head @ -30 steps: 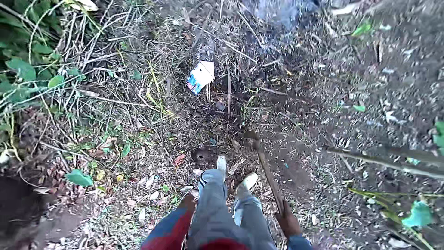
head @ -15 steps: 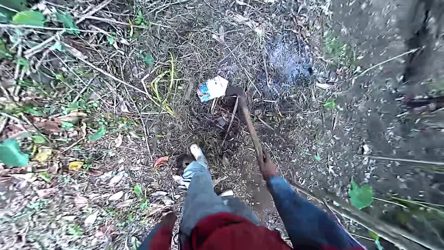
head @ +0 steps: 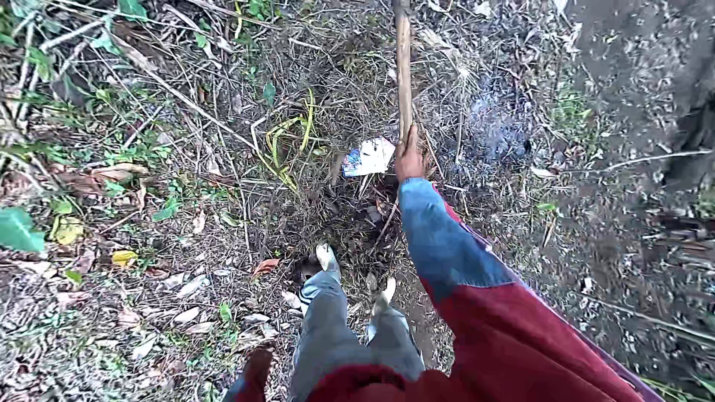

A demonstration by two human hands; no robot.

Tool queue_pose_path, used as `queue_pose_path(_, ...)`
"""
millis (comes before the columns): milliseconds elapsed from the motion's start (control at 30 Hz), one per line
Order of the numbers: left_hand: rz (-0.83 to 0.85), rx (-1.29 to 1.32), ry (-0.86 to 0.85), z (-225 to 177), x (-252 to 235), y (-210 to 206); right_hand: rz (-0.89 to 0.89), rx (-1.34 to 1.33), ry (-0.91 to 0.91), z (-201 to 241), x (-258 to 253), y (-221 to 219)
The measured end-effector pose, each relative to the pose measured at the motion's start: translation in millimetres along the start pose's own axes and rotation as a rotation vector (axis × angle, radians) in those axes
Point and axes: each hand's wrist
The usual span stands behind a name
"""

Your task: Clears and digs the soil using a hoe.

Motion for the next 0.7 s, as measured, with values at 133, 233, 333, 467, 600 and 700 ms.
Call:
queue_pose_path(133,-0.012,0.064,0.095,21.8,14.9,-22.2,0.278,0.202,-0.017,-10.9,-60.3,-36.1)
queue_pose_path(233,-0.056,0.167,0.147,47.6,24.0,-49.2,0.316,0.484,0.045,-26.4,-62.0,-32.9)
queue_pose_path(333,-0.031,0.177,0.156,57.9,40.9,-74.8,0.317,0.593,0.081,-38.7,-40.9,12.5)
queue_pose_path(467,0.009,0.143,0.114,55.4,50.3,-103.9,0.272,0.724,0.134,-51.8,-24.0,92.9)
queue_pose_path(600,-0.018,0.265,0.049,46.7,50.9,-124.0,0.274,0.752,0.172,-88.5,-17.4,139.9)
queue_pose_path(700,-0.044,0.273,0.035,33.4,52.9,-124.9,0.272,0.69,0.189,-110.2,18.4,166.7)
Point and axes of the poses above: each hand's wrist, its own x-axis away from the middle knuckle, its own y-axis out of the back of the hand, z = x × y, and after that the axes turned 4 degrees about -y, right-handed
